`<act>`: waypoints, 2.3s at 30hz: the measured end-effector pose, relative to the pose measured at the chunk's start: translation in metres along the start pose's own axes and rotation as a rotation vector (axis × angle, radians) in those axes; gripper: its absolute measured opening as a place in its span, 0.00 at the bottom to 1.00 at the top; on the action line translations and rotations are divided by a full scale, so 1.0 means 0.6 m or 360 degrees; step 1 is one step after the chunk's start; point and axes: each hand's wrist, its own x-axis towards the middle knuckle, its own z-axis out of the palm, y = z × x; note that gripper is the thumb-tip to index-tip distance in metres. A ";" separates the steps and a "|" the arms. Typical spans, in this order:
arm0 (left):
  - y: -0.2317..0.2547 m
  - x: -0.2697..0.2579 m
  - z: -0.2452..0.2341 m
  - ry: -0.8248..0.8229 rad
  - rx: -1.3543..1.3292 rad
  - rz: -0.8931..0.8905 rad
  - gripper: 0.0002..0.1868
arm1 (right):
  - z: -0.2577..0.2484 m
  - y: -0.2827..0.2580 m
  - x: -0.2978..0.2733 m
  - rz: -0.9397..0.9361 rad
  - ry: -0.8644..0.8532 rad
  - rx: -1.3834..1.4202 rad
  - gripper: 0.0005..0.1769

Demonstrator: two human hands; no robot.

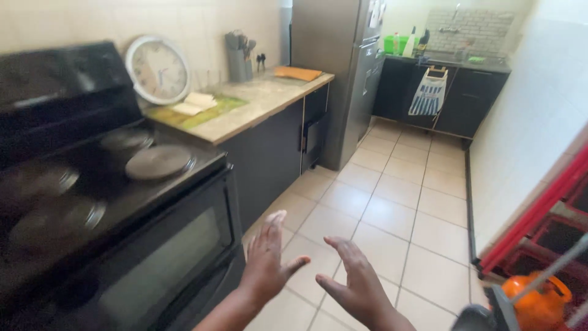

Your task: Folding napkins and placing glasses on a dining table.

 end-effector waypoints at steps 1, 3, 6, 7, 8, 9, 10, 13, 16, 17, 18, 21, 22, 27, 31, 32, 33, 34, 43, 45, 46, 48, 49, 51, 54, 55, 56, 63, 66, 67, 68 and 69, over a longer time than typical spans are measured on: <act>-0.012 0.035 0.016 -0.0004 0.0008 0.0005 0.57 | -0.001 0.023 0.033 0.0001 0.0007 0.0007 0.40; -0.040 0.101 0.053 -0.0006 -0.0006 0.0029 0.56 | 0.001 0.072 0.099 0.0054 -0.0030 0.0061 0.39; -0.085 0.210 0.106 0.0063 0.0017 0.0089 0.56 | 0.022 0.177 0.208 -0.0058 -0.0001 0.0028 0.39; -0.098 0.237 0.121 0.0070 0.0034 0.0067 0.56 | 0.026 0.202 0.244 -0.0071 -0.0019 0.0045 0.39; -0.109 0.267 0.136 0.0084 0.0048 0.0079 0.56 | 0.027 0.227 0.282 -0.0111 -0.0005 0.0081 0.40; -0.118 0.310 0.149 0.0108 0.0057 0.0094 0.56 | 0.021 0.251 0.331 -0.0157 0.0010 0.0108 0.40; -0.135 0.348 0.168 0.0125 0.0068 0.0075 0.56 | 0.023 0.282 0.372 -0.0176 -0.0008 0.0117 0.40; -0.186 0.474 0.205 0.0166 0.0137 0.0078 0.55 | 0.027 0.360 0.503 -0.0224 -0.0024 0.0110 0.39; -0.228 0.579 0.221 0.0245 0.0190 0.0040 0.55 | 0.028 0.406 0.634 -0.0350 -0.0091 0.0178 0.39; -0.243 0.600 0.223 0.0257 0.0184 -0.0001 0.55 | 0.032 0.410 0.671 -0.0296 -0.0115 0.0195 0.38; -0.258 0.619 0.223 0.0269 0.0178 -0.0042 0.55 | 0.038 0.413 0.709 -0.0242 -0.0140 0.0212 0.38; -0.314 0.706 0.218 0.0273 0.0211 -0.0144 0.56 | 0.088 0.468 0.804 -0.0474 -0.0140 0.0288 0.37; -0.343 0.725 0.221 0.0285 0.0223 -0.0165 0.56 | 0.108 0.481 0.836 -0.0488 -0.0160 0.0301 0.37; -0.528 0.866 0.242 0.0415 0.0315 -0.0130 0.56 | 0.201 0.538 1.017 -0.0561 -0.0224 0.0375 0.39; -0.657 0.986 0.222 0.0512 0.0305 -0.0163 0.55 | 0.287 0.568 1.191 -0.0592 -0.0229 0.0319 0.39; -0.691 1.022 0.212 0.0522 0.0263 -0.0223 0.55 | 0.310 0.577 1.237 -0.0621 -0.0242 0.0312 0.39; -0.719 1.045 0.205 0.0515 0.0219 -0.0308 0.54 | 0.331 0.586 1.271 -0.0631 -0.0277 0.0318 0.39; -0.753 1.069 0.201 0.0519 0.0221 -0.0337 0.54 | 0.345 0.587 1.306 -0.0633 -0.0306 0.0326 0.39; -0.977 1.233 0.177 0.0576 0.0378 -0.0566 0.54 | 0.498 0.627 1.575 -0.0557 -0.0457 0.0504 0.38; -1.017 1.263 0.177 0.0610 0.0366 -0.0625 0.54 | 0.540 0.638 1.634 -0.0479 -0.0513 0.0603 0.38; -1.040 1.280 0.178 0.0637 0.0389 -0.0651 0.54 | 0.562 0.645 1.669 -0.0508 -0.0540 0.0620 0.38; -1.085 1.308 0.186 0.0698 0.0412 -0.0669 0.53 | 0.611 0.661 1.730 -0.0565 -0.0581 0.0682 0.38; -1.102 1.319 0.191 0.0720 0.0432 -0.0716 0.53 | 0.637 0.671 1.758 -0.0585 -0.0629 0.0701 0.38; -1.139 1.355 0.194 0.0783 0.0475 -0.0796 0.52 | 0.689 0.684 1.825 -0.0608 -0.0646 0.0736 0.40; -1.198 1.400 0.201 0.0870 0.0524 -0.0902 0.51 | 0.729 0.689 1.908 -0.0558 -0.0877 0.0769 0.43; -1.214 1.413 0.200 0.0890 0.0547 -0.0927 0.51 | 0.749 0.695 1.933 -0.0582 -0.0903 0.0786 0.43; -1.230 1.423 0.199 0.0925 0.0554 -0.0939 0.49 | 0.768 0.700 1.955 -0.0587 -0.0932 0.0827 0.45; -1.275 1.467 0.204 0.1113 0.0520 -0.1143 0.44 | 0.852 0.668 2.063 -0.0560 -0.1126 0.0903 0.54; -1.287 1.468 0.208 0.1165 0.0489 -0.1203 0.42 | 0.896 0.667 2.083 -0.0676 -0.1146 0.1056 0.47; -1.291 1.469 0.210 0.1182 0.0504 -0.1226 0.42 | 0.905 0.668 2.087 -0.0690 -0.1172 0.1066 0.47; -1.294 1.469 0.212 0.1204 0.0475 -0.1231 0.41 | 0.914 0.668 2.090 -0.0696 -0.1185 0.1096 0.43; -1.296 1.469 0.215 0.1220 0.0448 -0.1234 0.39 | 0.922 0.670 2.092 -0.0696 -0.1196 0.1128 0.39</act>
